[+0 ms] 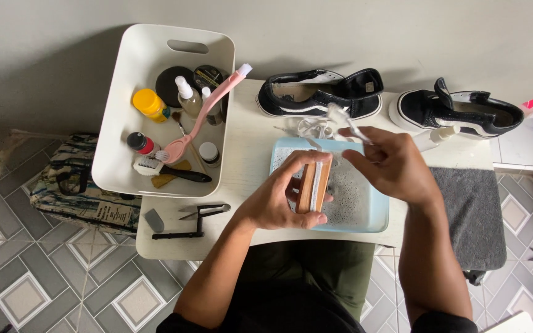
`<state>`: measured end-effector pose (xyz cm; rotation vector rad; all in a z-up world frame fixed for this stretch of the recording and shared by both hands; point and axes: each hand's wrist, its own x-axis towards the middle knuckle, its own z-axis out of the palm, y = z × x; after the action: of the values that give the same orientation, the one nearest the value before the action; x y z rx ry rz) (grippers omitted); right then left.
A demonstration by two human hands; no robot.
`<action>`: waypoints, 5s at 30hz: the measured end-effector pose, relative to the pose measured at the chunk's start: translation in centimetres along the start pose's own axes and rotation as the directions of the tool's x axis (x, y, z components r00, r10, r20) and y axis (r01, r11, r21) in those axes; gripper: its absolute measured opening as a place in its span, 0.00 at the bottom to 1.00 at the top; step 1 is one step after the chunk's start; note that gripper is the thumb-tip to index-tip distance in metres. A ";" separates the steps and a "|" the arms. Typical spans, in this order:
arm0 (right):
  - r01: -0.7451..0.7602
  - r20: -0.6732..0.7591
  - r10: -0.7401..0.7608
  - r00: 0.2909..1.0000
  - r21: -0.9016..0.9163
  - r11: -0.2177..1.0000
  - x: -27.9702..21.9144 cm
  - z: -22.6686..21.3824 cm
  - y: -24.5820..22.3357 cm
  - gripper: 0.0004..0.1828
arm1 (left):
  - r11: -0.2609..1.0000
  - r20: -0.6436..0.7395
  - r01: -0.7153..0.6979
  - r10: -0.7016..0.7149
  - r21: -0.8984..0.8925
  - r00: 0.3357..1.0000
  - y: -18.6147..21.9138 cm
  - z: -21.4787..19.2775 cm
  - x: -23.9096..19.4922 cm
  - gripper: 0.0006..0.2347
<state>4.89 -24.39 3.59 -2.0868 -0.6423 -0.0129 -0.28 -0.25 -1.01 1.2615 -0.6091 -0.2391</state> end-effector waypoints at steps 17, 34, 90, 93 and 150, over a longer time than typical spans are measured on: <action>0.076 -0.087 -0.082 0.993 -0.069 0.995 6.0 1.1 0.1 0.07 | 0.995 0.053 0.011 -0.006 -0.097 0.999 1.0 -0.1 0.1 0.38; -0.155 0.059 0.151 0.987 0.080 0.985 2.7 0.8 -3.3 0.22 | 0.999 0.019 -0.021 0.022 -0.050 1.000 -1.1 -0.2 -0.4 0.41; -0.271 0.144 0.282 0.949 -0.087 0.959 -4.2 -1.1 -4.0 0.15 | 0.986 0.100 0.147 -0.154 0.075 0.983 0.4 -1.2 1.6 0.41; -0.080 0.085 0.096 0.992 -0.169 0.982 -3.5 -0.9 -4.7 0.14 | 0.985 0.121 0.170 -0.173 0.037 0.977 0.6 -1.2 1.7 0.40; -0.414 -0.150 0.387 0.910 -0.398 0.819 -7.3 -1.8 -3.3 0.09 | 0.987 0.074 0.123 -0.130 0.102 0.989 0.5 -1.1 1.6 0.39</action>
<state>-2.49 -27.58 5.37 -2.5994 -0.1493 0.0246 1.55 -0.03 -0.23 1.3915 -0.6157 -0.3710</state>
